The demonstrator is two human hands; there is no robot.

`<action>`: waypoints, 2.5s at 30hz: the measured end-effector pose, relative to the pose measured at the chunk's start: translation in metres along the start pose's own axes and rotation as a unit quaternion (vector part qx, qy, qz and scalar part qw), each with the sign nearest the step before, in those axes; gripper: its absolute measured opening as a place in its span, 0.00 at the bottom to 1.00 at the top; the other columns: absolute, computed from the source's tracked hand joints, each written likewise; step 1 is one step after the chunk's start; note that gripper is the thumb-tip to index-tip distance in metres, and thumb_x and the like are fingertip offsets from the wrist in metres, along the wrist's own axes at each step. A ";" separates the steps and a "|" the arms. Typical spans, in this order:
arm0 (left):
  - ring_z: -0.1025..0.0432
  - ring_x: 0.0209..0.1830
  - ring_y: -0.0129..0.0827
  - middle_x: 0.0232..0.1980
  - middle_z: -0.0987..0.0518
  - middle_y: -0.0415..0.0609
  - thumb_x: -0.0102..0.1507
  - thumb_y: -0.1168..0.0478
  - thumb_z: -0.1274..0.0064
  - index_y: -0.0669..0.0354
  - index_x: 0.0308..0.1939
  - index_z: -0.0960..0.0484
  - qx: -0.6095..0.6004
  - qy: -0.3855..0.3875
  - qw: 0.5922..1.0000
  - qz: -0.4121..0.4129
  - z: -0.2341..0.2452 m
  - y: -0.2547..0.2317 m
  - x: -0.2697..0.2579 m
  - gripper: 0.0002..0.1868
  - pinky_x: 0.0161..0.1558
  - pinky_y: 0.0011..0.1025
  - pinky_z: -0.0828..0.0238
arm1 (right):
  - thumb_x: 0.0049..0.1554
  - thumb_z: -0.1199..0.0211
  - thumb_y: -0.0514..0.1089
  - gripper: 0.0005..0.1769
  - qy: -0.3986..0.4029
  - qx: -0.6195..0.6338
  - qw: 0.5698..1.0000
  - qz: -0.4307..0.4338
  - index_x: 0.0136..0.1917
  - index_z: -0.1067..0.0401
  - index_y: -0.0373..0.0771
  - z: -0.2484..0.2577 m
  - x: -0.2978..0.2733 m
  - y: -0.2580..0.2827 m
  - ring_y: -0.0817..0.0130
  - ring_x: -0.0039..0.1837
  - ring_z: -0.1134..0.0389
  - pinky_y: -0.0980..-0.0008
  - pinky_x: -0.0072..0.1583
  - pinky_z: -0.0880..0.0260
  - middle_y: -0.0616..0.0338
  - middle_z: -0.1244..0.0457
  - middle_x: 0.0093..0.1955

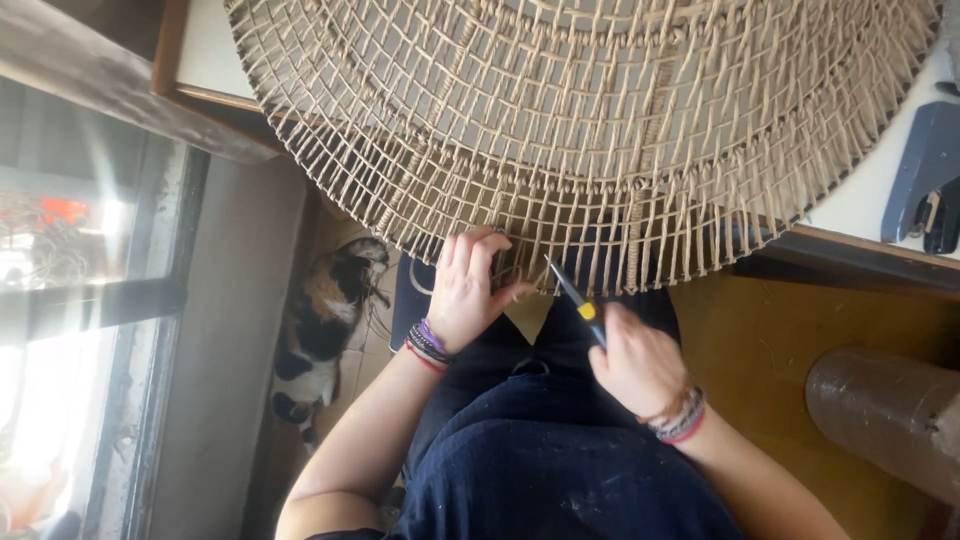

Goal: Weaving and assembling a rattan structure using manual weaving techniques, cutting tools, and a hot glue gun.

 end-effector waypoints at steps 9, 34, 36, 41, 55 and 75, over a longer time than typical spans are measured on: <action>0.35 0.49 0.42 0.53 0.30 0.49 0.56 0.59 0.32 0.51 0.53 0.23 0.013 0.006 1.000 0.007 0.015 -0.037 0.009 0.23 0.53 0.36 0.34 | 0.58 0.42 0.39 0.08 -0.140 -0.017 0.989 -0.030 0.51 0.33 0.35 0.097 -0.088 -0.038 0.72 0.23 0.41 0.75 0.27 0.39 0.65 0.37 0.31; 0.33 0.40 0.41 0.40 0.32 0.45 0.66 0.56 0.43 0.52 0.28 0.25 0.024 -0.014 0.995 -0.092 -0.016 -0.055 0.015 0.13 0.42 0.33 0.27 | 0.44 0.50 0.31 0.26 0.301 0.653 0.694 0.027 0.57 0.33 0.24 0.061 -0.012 0.026 0.47 0.52 0.24 0.47 0.43 0.17 0.38 0.31 0.49; 0.31 0.41 0.37 0.45 0.30 0.45 0.65 0.45 0.42 0.49 0.41 0.23 0.081 -0.050 0.990 -0.104 -0.026 -0.048 0.009 0.14 0.45 0.33 0.25 | 0.46 0.48 0.32 0.12 0.179 0.447 0.876 0.035 0.41 0.26 0.37 0.070 0.002 0.020 0.66 0.34 0.26 0.65 0.33 0.23 0.59 0.32 0.31; 0.27 0.46 0.42 0.52 0.30 0.53 0.63 0.32 0.48 0.58 0.55 0.27 0.036 -0.105 0.991 -0.072 -0.026 -0.033 -0.008 0.35 0.49 0.36 0.24 | 0.50 0.42 0.62 0.35 -0.089 -0.100 0.990 -0.045 0.69 0.37 0.51 0.022 -0.042 -0.106 0.64 0.43 0.25 0.59 0.45 0.24 0.65 0.31 0.44; 0.32 0.49 0.41 0.50 0.31 0.52 0.57 0.67 0.36 0.61 0.37 0.16 -0.144 0.001 0.989 0.030 -0.028 -0.100 0.028 0.06 0.50 0.32 0.30 | 0.47 0.50 0.29 0.23 0.148 0.470 0.870 0.019 0.54 0.26 0.37 0.099 -0.052 -0.043 0.71 0.38 0.27 0.75 0.31 0.31 0.58 0.29 0.40; 0.29 0.32 0.34 0.44 0.31 0.43 0.66 0.57 0.41 0.53 0.33 0.22 0.023 -0.040 0.998 -0.040 -0.035 -0.091 0.029 0.09 0.32 0.29 0.25 | 0.44 0.54 0.29 0.29 0.318 0.642 0.697 0.024 0.60 0.32 0.21 0.063 -0.013 -0.029 0.45 0.49 0.24 0.48 0.40 0.17 0.35 0.30 0.51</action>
Point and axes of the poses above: each hand's wrist, its own x-axis towards the middle knuckle, its own z-axis out of the back of the hand, y = z × x, the point moved 8 cm from there along x, towards the middle knuckle
